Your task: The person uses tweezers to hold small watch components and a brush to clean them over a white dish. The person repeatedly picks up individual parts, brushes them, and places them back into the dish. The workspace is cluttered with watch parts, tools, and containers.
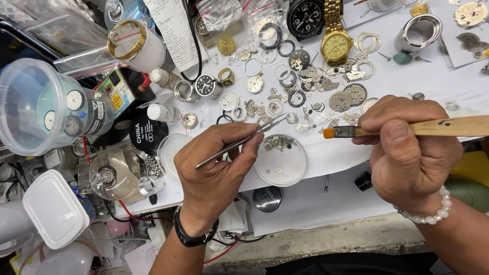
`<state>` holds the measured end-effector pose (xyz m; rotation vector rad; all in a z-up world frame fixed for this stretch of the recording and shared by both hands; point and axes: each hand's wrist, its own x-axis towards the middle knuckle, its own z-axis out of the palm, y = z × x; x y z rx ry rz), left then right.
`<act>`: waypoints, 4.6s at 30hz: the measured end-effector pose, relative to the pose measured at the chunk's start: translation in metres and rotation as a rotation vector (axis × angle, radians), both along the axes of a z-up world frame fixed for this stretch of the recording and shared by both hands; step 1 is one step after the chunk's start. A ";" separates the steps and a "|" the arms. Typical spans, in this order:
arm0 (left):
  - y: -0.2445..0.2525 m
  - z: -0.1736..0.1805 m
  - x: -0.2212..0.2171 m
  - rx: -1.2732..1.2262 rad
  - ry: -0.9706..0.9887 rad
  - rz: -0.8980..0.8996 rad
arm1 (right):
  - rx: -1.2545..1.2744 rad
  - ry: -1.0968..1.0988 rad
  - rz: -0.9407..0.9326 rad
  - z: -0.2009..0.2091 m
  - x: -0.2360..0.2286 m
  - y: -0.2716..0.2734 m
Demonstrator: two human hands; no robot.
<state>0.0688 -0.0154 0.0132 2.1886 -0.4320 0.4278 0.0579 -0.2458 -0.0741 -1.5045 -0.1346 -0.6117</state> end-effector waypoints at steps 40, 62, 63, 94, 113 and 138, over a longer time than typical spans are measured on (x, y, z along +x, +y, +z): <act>0.063 0.037 -0.043 0.164 0.010 0.078 | -0.051 0.162 0.051 -0.064 -0.010 -0.037; 0.043 -0.028 -0.084 0.245 -0.344 -0.040 | -0.234 -0.015 0.134 -0.014 -0.009 -0.006; 0.044 -0.030 -0.087 0.251 -0.341 -0.042 | -0.295 -0.079 0.164 -0.012 -0.007 -0.005; 0.051 -0.025 -0.082 -0.106 -0.081 -0.029 | -0.593 0.183 0.491 0.049 -0.006 0.005; 0.032 -0.040 -0.064 -0.176 -0.071 -0.111 | -0.597 -0.043 0.412 0.040 0.002 0.006; 0.034 -0.056 -0.068 -0.246 -0.114 -0.070 | -0.881 -0.045 0.563 0.049 0.015 0.015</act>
